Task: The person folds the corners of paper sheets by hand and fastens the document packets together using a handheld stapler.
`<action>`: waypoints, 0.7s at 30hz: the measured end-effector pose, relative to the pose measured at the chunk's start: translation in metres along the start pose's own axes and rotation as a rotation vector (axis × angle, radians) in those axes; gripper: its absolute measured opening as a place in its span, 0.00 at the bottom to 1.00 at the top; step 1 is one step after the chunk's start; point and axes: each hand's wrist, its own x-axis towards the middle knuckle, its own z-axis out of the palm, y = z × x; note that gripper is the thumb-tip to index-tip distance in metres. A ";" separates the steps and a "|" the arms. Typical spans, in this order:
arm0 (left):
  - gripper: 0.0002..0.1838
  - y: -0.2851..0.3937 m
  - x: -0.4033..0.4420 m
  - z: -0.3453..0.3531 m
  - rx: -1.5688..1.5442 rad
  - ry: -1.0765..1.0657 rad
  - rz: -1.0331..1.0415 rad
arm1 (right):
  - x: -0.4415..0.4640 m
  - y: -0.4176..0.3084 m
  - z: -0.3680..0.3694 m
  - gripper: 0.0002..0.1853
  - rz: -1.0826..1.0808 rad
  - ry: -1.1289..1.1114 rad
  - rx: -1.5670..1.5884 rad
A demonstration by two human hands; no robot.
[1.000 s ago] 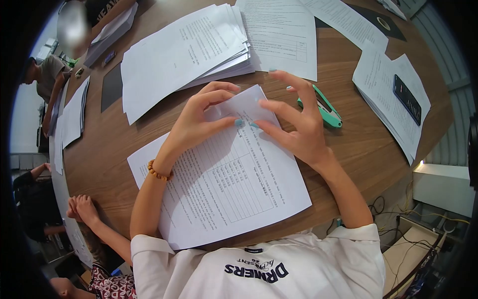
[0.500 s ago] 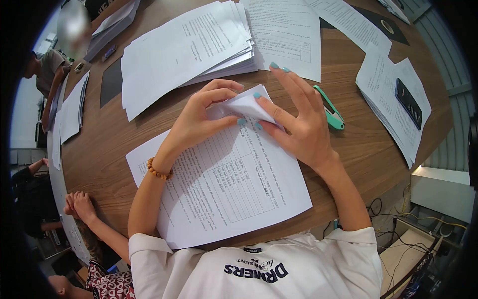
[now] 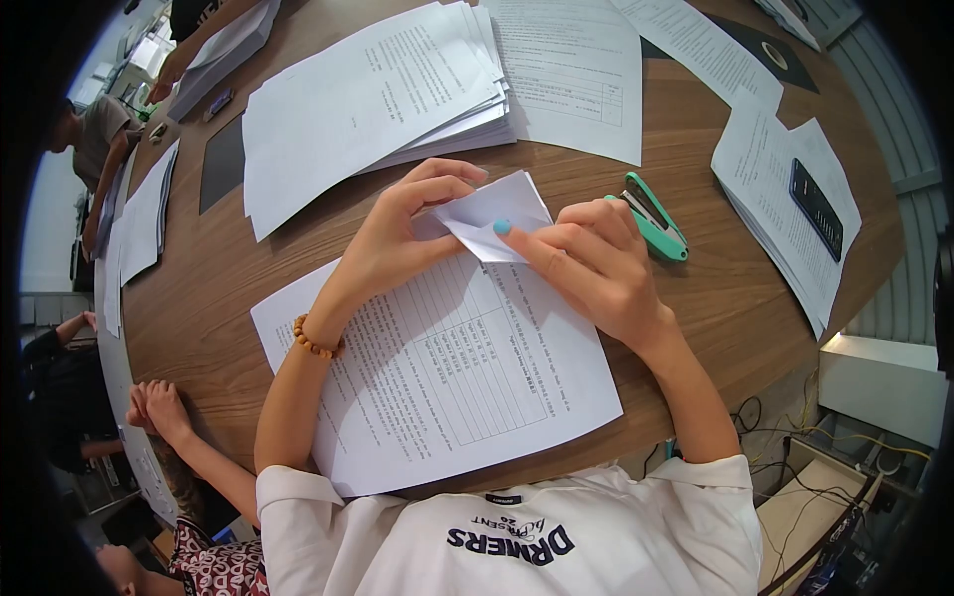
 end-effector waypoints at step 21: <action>0.13 -0.001 0.000 0.000 -0.003 -0.009 0.002 | 0.007 0.002 0.003 0.24 0.350 0.046 0.311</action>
